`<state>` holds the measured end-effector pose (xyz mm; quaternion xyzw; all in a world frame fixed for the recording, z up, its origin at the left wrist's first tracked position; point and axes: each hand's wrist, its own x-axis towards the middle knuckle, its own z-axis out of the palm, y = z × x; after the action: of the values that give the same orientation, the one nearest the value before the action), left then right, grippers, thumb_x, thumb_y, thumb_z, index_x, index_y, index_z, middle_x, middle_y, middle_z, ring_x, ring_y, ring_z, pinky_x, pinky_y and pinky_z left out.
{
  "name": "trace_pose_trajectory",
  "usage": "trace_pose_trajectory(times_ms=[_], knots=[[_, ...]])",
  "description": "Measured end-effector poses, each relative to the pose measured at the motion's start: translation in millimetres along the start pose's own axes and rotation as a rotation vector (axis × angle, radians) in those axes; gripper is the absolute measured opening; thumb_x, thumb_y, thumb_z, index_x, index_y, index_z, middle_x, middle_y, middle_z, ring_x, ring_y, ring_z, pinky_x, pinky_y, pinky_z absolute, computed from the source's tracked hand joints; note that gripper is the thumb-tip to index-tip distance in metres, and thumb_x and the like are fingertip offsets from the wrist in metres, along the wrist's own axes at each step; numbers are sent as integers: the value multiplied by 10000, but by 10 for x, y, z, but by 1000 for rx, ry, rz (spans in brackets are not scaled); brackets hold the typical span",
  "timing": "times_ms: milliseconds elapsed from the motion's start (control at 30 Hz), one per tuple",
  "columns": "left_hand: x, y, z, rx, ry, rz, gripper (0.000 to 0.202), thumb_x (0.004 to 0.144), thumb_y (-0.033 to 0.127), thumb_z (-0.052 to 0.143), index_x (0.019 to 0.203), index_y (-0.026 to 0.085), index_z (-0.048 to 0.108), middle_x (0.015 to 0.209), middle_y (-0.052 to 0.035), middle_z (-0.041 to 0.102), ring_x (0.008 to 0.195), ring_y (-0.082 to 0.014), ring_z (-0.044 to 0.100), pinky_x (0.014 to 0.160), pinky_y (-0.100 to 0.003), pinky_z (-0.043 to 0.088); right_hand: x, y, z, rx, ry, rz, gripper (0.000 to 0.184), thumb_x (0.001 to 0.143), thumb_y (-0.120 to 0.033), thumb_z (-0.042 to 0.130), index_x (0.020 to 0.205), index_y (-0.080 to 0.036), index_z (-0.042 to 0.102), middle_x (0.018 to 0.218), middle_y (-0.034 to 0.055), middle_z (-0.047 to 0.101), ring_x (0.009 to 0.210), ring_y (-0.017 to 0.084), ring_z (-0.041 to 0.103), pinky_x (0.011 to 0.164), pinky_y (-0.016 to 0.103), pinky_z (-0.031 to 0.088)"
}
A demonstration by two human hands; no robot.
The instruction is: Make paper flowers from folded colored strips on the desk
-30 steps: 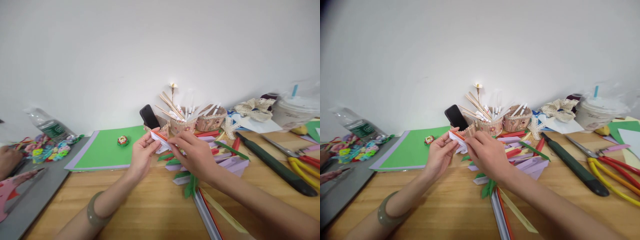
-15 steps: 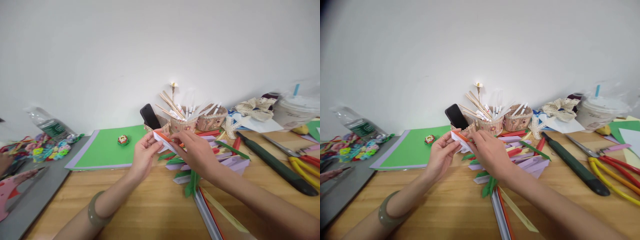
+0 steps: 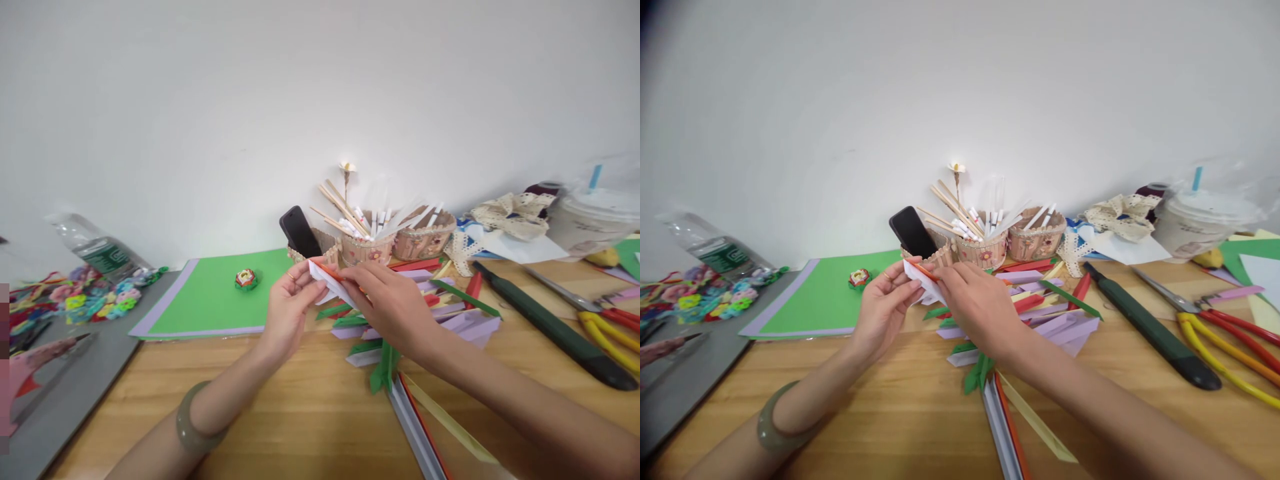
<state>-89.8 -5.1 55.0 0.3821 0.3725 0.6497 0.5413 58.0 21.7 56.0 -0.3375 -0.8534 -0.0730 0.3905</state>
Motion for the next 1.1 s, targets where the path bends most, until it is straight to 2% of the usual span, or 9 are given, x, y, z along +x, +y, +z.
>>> trace_pose_trajectory(times_ms=[133,367,500,633,833,900,967,1033,1100], knots=[[-11,-19,5,24,0,-2,350,655,129,672,994,192,614,940,-27,688,833,-128,629,721,-209,491,-9,-21,2,-110,13,-21,203,876,-175,429,871,-155,631,746,54,659,723,176,593,578,271,397],[-39,-74,-2,27,-18,-110,452,677,137,635,1111,242,561,977,-2,657,830,-124,610,707,-225,497,-41,-23,15,-288,3,-132,210,854,-135,413,750,-148,595,715,78,622,693,190,533,546,286,350],[-27,-84,-4,32,-8,-152,333,675,158,644,1003,193,603,863,0,657,750,-111,604,672,-223,507,-71,-9,44,-296,-17,-133,221,852,-130,405,716,-155,578,623,53,584,611,174,504,493,285,290],[9,-118,-29,81,-2,-205,191,657,193,667,839,141,641,781,-16,655,685,-108,601,616,-202,502,-91,45,80,-246,-55,-59,232,861,-119,374,778,-150,589,627,57,597,618,178,526,488,279,280],[70,-187,-111,131,56,-303,172,642,188,685,797,121,654,780,-49,681,654,-107,626,615,-192,501,-39,129,53,-184,-43,83,183,857,-136,388,882,-151,568,704,62,656,625,184,585,480,257,311],[80,-198,-130,132,55,-312,153,649,199,685,780,125,658,769,-52,691,643,-108,634,608,-187,497,-10,109,20,-85,-74,113,120,850,-167,438,875,-173,556,722,26,674,607,155,602,493,231,352],[84,-203,-140,137,40,-297,135,664,205,673,770,122,666,758,-56,698,654,-115,643,616,-186,498,11,76,-4,106,-137,157,57,836,-209,498,836,-198,554,745,-8,680,630,132,619,530,206,393],[85,-201,-140,129,32,-277,116,671,185,655,764,118,672,750,-54,700,675,-121,648,648,-194,505,21,54,-8,267,-195,207,43,806,-220,552,767,-203,559,788,-7,682,703,136,630,589,206,419],[84,-189,-131,110,47,-272,103,662,158,647,754,117,672,747,-48,699,677,-118,645,658,-196,508,22,55,5,284,-253,237,55,780,-218,582,731,-198,568,821,6,683,725,146,629,612,217,423]])
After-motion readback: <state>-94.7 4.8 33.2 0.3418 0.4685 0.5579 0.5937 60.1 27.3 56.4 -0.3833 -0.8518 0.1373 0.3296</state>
